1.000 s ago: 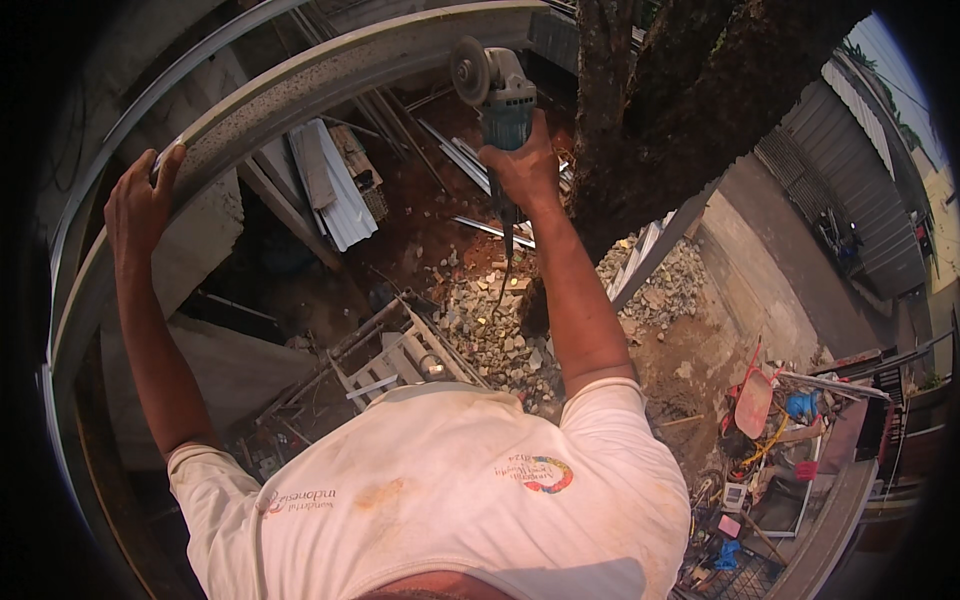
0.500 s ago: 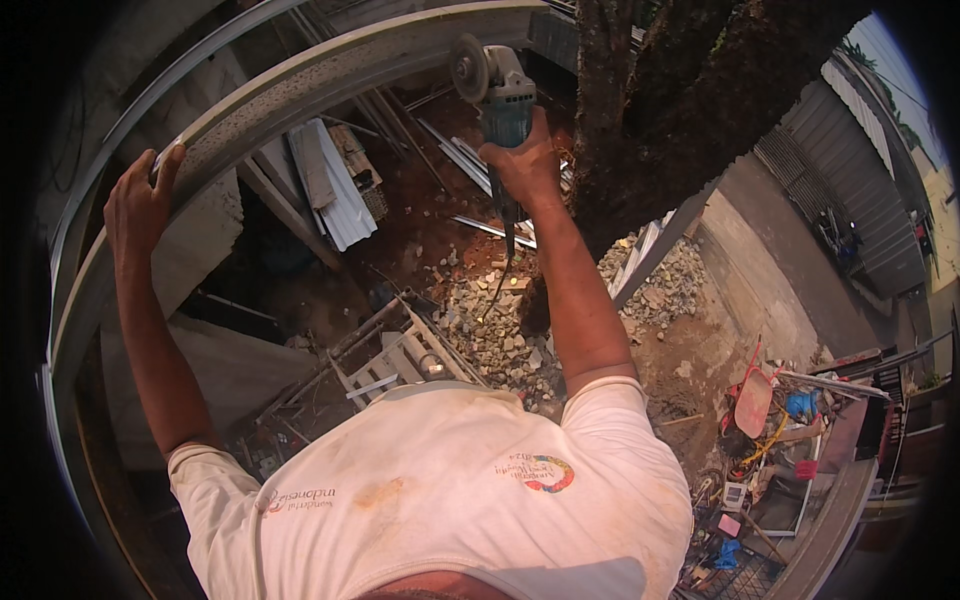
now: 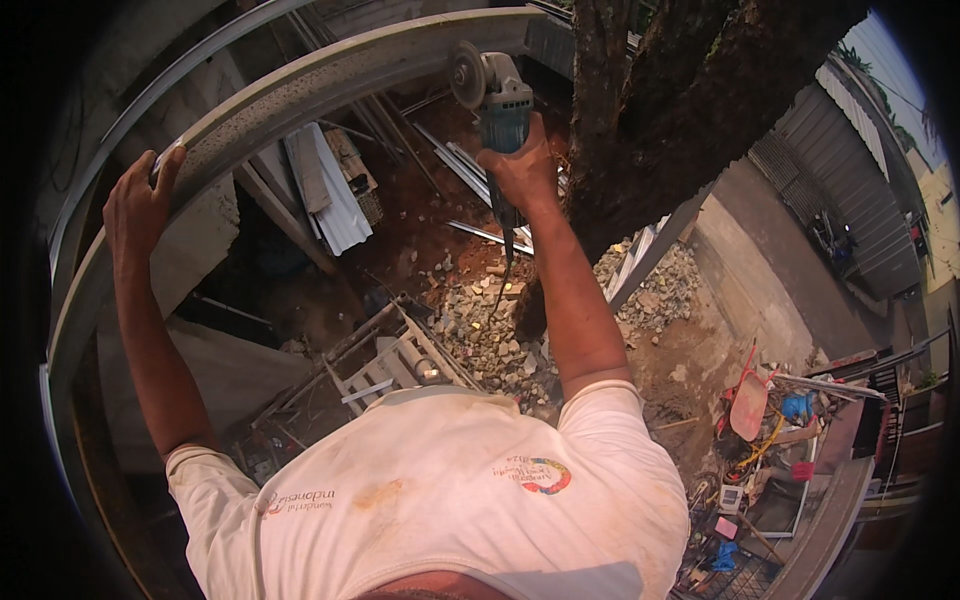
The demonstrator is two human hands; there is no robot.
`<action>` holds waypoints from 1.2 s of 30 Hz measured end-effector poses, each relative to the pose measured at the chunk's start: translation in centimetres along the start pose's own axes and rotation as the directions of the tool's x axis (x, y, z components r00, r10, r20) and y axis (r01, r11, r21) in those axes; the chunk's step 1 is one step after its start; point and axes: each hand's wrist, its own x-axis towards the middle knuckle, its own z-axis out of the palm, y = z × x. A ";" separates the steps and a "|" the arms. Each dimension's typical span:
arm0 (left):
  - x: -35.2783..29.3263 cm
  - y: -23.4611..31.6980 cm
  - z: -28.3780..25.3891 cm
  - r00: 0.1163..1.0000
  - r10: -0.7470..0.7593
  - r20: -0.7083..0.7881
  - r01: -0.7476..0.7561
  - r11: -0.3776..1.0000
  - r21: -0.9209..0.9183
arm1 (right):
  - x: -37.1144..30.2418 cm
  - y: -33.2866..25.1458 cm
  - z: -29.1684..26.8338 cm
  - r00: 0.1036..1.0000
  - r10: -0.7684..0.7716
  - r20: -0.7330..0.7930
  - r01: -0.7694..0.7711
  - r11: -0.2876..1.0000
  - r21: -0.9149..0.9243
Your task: The person measures a curved metal rail with a tape measure and marks it with a pen. Then, using an angle grinder, the person cuts the metal rail at the marked points.
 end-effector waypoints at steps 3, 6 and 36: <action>-0.1 0.0 0.2 1.000 0.012 -0.013 -0.012 1.000 -0.006 | -0.1 -0.2 0.0 1.000 0.025 -0.014 -0.025 0.999 -0.027; 0.1 0.1 -0.1 1.000 0.007 0.027 -0.007 1.000 -0.005 | -0.1 -0.2 0.0 0.999 0.053 -0.003 -0.053 0.998 -0.038; -0.1 0.2 -0.3 1.000 0.005 0.003 -0.005 1.000 -0.005 | -0.3 1.0 2.1 0.997 0.031 -0.066 -0.031 1.000 0.005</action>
